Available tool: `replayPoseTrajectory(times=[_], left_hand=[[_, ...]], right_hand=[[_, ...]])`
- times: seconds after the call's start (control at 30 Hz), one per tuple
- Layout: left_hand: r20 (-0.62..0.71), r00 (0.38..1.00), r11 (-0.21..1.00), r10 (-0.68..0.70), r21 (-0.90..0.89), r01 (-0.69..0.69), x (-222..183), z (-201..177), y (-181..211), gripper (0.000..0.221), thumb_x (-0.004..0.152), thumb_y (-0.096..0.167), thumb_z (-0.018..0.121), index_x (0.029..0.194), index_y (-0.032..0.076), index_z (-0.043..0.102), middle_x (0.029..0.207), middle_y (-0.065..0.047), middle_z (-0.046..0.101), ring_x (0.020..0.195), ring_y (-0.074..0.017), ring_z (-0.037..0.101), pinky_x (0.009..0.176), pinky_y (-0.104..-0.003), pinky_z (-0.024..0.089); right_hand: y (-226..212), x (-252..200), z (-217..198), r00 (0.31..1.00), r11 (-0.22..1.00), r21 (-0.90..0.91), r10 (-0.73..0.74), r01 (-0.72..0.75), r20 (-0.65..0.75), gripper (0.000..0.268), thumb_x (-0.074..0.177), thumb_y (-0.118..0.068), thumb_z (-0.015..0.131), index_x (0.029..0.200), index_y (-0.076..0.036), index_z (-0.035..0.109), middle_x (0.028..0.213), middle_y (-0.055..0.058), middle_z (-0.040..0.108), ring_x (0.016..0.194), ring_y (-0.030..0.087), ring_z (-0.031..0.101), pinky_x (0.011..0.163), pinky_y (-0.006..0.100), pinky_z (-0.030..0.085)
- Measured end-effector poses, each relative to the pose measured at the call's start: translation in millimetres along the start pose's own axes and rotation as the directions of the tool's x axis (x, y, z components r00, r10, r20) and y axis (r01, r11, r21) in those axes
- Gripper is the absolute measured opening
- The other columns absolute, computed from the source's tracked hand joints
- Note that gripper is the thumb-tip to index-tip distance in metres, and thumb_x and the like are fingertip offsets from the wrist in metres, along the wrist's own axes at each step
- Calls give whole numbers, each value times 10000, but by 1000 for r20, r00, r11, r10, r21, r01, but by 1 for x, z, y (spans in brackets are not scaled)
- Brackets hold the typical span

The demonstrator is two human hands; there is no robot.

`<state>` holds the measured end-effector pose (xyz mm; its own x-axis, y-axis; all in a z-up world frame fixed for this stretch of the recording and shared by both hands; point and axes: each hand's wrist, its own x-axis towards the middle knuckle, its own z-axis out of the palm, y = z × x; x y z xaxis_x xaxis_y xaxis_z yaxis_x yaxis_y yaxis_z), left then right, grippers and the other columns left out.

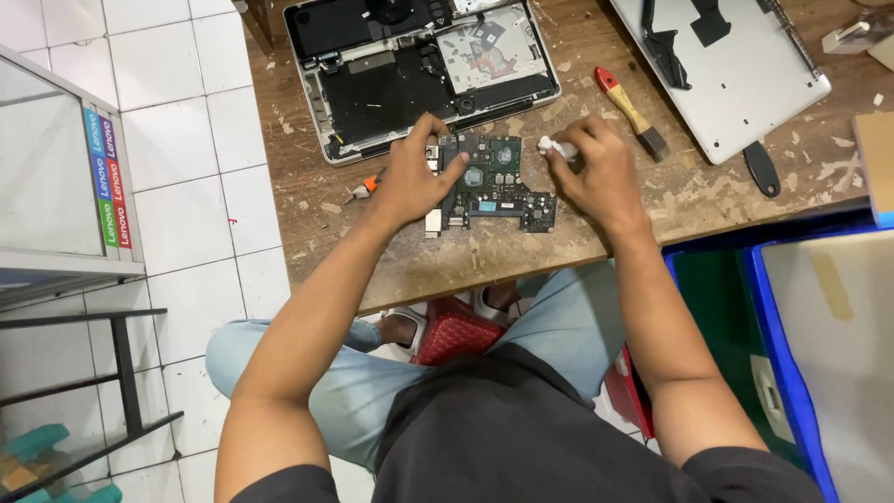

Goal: The person uses a brush to dust the inside of a disassembled laptop chassis. They then pick up the motherboard and wipe it with a white tissue, cleaning both sides of the circuit board.

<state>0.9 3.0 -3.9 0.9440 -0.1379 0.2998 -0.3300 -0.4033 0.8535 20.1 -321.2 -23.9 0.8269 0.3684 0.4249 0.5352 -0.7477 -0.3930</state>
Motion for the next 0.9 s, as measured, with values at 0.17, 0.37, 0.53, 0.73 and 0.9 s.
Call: replayPoseTrajectory(times=[0.17, 0.37, 0.53, 0.73, 0.9], left_hand=[[49, 998, 994, 49, 97, -53, -4, 1, 0, 382, 928, 215, 862, 1174, 46, 624, 879, -204, 697, 833, -454, 749, 725, -500, 546], [110, 993, 966, 43, 248, -69, -10, -11, 27, 364, 969, 243, 812, 1211, 49, 620, 908, -229, 747, 860, -478, 777, 723, -549, 585], [82, 989, 953, 122, 270, -140, -4, 1, -5, 385, 932, 280, 851, 1190, 83, 643, 906, -251, 757, 885, -538, 747, 717, -641, 550], [-19, 978, 959, 206, 204, -198, -1, -1, -4, 351, 890, 269, 889, 1119, 90, 691, 866, -175, 759, 821, -463, 752, 716, -528, 560], [78, 987, 960, 139, 233, -154, -6, -8, 21, 311, 1005, 285, 830, 1131, 12, 748, 1102, -136, 808, 1020, -298, 760, 890, -427, 606]], right_hand=[[-17, 0, 7, 997, 960, 275, -35, 54, -76, 137, 1047, -150, 823, 1144, -59, 790, 1039, 151, 744, 939, 357, 722, 822, 435, 565], [-25, -2, 16, 981, 922, 357, -97, 151, -165, 135, 1045, -84, 809, 1171, -60, 768, 1024, 150, 727, 912, 382, 706, 795, 449, 543], [-22, 1, 17, 970, 901, 369, -174, 227, -173, 113, 1067, -63, 774, 1179, -51, 762, 1055, 146, 730, 957, 391, 706, 847, 457, 544], [-20, 10, 18, 952, 849, 436, -237, 300, -192, 117, 1061, -9, 755, 1176, -26, 764, 1050, 161, 713, 956, 396, 718, 839, 444, 554], [-26, 49, -9, 862, 768, 458, -506, 448, 7, 141, 997, 60, 722, 1138, 50, 732, 1049, 172, 714, 964, 274, 675, 881, 328, 596]])
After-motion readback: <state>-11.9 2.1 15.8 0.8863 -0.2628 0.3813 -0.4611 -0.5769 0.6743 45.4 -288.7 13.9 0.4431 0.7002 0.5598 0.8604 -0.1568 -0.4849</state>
